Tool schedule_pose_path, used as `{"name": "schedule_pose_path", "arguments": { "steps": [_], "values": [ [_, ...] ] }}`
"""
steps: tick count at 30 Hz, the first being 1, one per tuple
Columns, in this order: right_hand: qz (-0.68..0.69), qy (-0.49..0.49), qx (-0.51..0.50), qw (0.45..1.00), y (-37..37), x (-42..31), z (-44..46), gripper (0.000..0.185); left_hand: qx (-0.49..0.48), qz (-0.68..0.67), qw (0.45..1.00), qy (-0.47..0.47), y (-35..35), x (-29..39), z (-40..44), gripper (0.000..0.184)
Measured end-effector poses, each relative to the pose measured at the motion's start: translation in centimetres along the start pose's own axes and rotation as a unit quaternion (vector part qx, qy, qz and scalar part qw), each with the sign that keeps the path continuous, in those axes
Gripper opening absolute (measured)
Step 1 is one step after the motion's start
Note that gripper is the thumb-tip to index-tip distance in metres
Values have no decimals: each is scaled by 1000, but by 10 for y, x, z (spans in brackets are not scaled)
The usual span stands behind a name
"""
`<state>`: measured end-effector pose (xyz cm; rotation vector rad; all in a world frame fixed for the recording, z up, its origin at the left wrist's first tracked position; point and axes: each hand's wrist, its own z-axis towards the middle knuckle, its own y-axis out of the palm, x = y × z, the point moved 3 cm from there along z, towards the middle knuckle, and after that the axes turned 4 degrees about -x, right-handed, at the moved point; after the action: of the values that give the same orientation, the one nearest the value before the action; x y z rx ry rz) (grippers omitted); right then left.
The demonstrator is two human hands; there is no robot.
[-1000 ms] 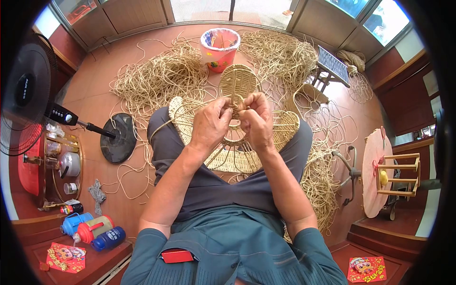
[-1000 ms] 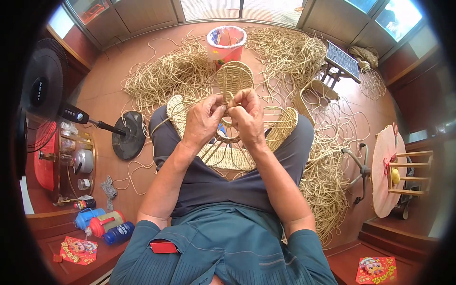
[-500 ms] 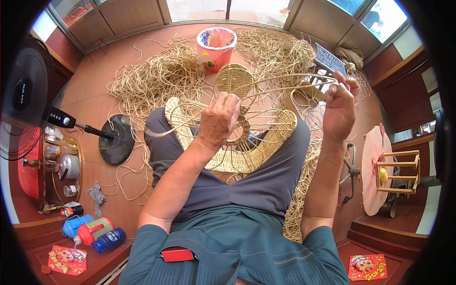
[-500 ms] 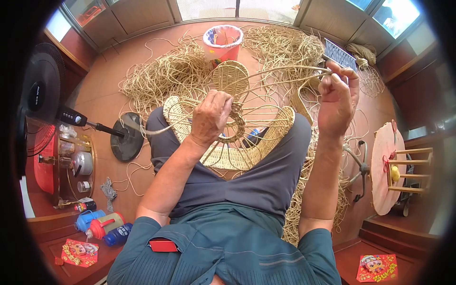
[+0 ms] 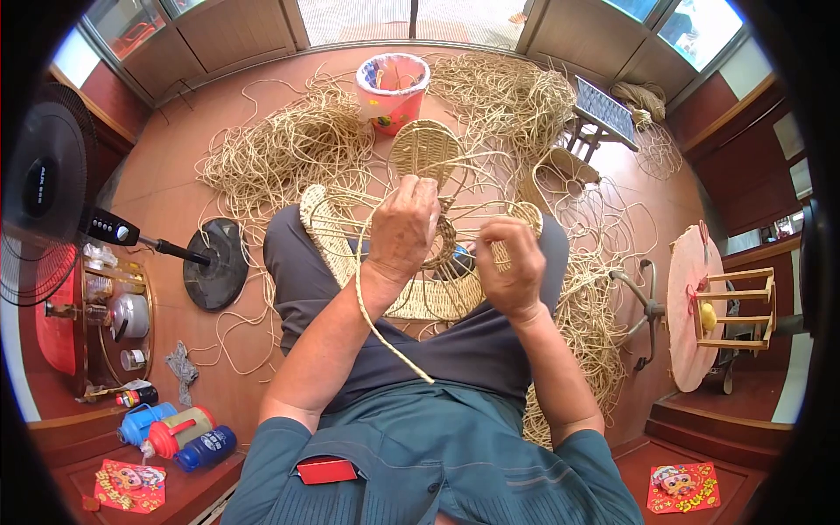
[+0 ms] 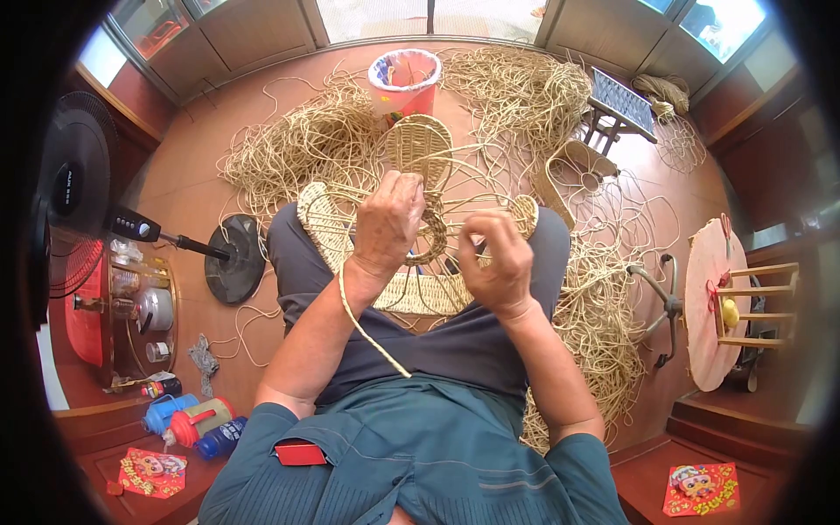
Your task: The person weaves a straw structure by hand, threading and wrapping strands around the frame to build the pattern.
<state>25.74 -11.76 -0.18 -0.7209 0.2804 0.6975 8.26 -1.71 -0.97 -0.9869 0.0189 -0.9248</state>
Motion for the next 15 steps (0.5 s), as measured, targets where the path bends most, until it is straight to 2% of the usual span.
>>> {"name": "schedule_pose_path", "arguments": {
  "steps": [1, 4, 5, 8, 9, 12, 13, 15],
  "values": [
    [14, 0, -28, 1000, 6, -4, -2, 23, -19, -5, 1000, -13, 0, 1, -1, 11],
    [71, 201, -47, 976, 12, -6, 3, 30, -72, -30, 995, -58, -3, 3, -4, 13],
    [48, 176, -55, 982, 14, 0, 7, 43, -88, -44, 992, -74, -4, 3, -4, 14],
    [109, 230, -55, 966, 27, 8, 24, 54, -121, -79, 983, -112, -4, 3, -4, 16],
    [158, 255, -58, 952, 32, 7, 31, 62, -129, -88, 980, -124, -4, 3, -4, 17],
    [276, 344, -100, 892, 53, 15, 49, 64, -137, -97, 976, -139, -10, 5, -2, 17],
    [281, 358, -117, 883, 61, 25, 48, 55, -127, -102, 978, -131, -10, 4, -3, 17],
    [327, 372, -113, 861, 67, 35, 44, 51, -105, -112, 981, -117, -7, 1, -4, 17]
  ]
}}
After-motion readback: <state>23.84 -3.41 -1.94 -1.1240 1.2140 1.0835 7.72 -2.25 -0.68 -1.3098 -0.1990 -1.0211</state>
